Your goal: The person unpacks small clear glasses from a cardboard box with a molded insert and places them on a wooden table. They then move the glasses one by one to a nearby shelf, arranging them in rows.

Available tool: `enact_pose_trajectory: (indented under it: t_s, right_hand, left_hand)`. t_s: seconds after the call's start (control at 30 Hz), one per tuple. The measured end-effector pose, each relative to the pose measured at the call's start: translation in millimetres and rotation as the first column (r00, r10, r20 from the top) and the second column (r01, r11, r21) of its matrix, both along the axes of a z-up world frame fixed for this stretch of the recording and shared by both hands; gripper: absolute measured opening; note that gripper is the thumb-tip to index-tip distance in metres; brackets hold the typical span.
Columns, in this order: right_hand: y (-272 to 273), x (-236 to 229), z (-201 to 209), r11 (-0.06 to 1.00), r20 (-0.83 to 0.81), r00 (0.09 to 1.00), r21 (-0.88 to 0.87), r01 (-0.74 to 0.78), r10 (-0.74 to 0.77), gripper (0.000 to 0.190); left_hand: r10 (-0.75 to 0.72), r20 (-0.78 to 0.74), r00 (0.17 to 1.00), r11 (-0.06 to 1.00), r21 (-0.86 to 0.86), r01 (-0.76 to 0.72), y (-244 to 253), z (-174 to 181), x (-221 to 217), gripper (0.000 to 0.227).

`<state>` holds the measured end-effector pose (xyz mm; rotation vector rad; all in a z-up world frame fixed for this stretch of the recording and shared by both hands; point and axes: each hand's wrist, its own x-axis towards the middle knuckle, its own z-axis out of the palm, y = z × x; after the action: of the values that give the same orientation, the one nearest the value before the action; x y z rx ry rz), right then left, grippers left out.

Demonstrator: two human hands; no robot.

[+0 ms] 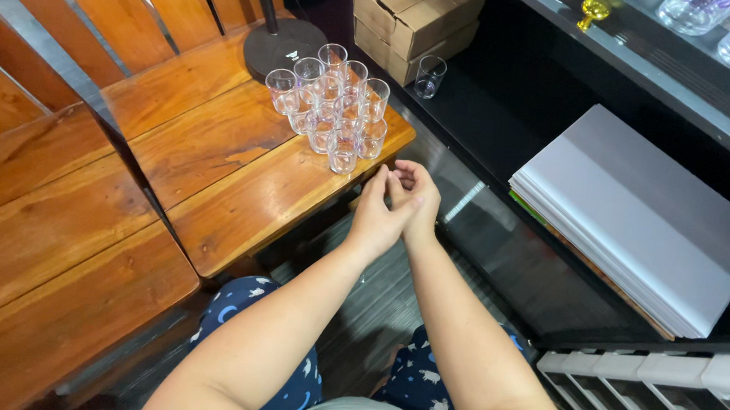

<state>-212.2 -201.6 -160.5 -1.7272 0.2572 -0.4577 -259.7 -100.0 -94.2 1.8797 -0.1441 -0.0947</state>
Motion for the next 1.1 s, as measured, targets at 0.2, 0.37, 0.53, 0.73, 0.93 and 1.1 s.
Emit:
enact_pose_trajectory:
  t_s: [0.2, 0.37, 0.53, 0.73, 0.93, 1.1]
  right_hand:
    - [-7, 29, 4, 0.997, 0.015, 0.997, -0.038, -0.073, 0.074, 0.046]
    - [-13, 58, 10, 0.969, 0.008, 0.977, -0.124, -0.212, 0.215, 0.075]
    - [-6, 77, 1, 0.926, 0.009, 0.932, -0.117, -0.358, 0.361, 0.084]
    - [-4, 89, -11, 0.924, 0.067, 0.925, -0.113, -0.366, 0.374, 0.076]
    - [-11, 89, -28, 0.955, 0.134, 0.946, -0.078, -0.285, 0.294, 0.066]
    - [-5, 48, 7, 0.986, 0.158, 0.975, 0.031, -0.165, 0.158, 0.062]
  left_hand:
    - [0.059, -0.012, 0.998, 0.996, -0.066, -0.06, 10, 7, 8, 0.116]
    - [0.11, -0.05, 0.993, 0.992, -0.057, -0.113, 5, 2, 20, 0.121]
    - [0.153, -0.08, 0.985, 0.986, -0.05, -0.158, 2, 4, 34, 0.123]
    - [0.169, -0.055, 0.984, 0.981, -0.089, -0.173, 0, -7, 45, 0.122]
    - [0.23, 0.066, 0.971, 0.968, -0.116, -0.221, -8, -22, 45, 0.124]
    - [0.207, 0.175, 0.963, 0.977, -0.092, -0.193, -11, -15, 34, 0.121]
